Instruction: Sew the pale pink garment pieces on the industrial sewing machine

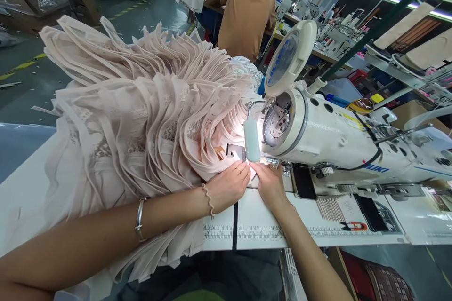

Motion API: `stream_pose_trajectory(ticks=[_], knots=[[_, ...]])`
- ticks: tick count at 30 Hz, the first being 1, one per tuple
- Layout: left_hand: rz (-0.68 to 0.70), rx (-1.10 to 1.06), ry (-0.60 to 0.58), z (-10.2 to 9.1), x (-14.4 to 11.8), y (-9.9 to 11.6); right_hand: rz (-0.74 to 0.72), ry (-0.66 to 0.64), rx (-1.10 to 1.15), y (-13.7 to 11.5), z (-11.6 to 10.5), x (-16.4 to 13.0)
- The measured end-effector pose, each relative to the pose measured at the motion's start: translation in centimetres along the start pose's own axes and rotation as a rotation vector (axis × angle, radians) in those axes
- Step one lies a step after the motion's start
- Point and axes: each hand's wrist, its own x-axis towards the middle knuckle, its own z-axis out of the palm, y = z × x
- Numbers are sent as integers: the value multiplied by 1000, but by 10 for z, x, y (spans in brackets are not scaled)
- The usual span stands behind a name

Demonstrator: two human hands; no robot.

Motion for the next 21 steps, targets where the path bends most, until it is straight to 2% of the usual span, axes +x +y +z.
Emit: stream_pose_trajectory(ticks=[9, 21], knots=[[-18, -5, -10, 1, 1, 0, 64, 17, 93, 2, 7, -3], [-35, -4, -15, 2, 3, -4, 108, 19, -1, -4, 5, 2]])
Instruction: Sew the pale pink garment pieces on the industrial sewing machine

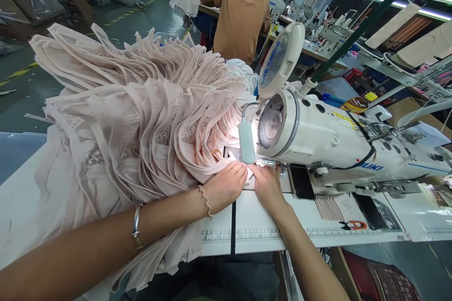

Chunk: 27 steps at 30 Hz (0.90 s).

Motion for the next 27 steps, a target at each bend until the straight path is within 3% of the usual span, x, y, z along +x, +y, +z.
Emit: stream_pose_trajectory(ticks=[8, 17, 27], knots=[[-11, 29, 3, -2, 2, -1, 43, -27, 29, -4, -2, 2], [-44, -28, -77, -7, 8, -6, 48, -17, 44, -4, 0, 4], [-39, 19, -17, -6, 4, -7, 68, -31, 97, -5, 2, 5]])
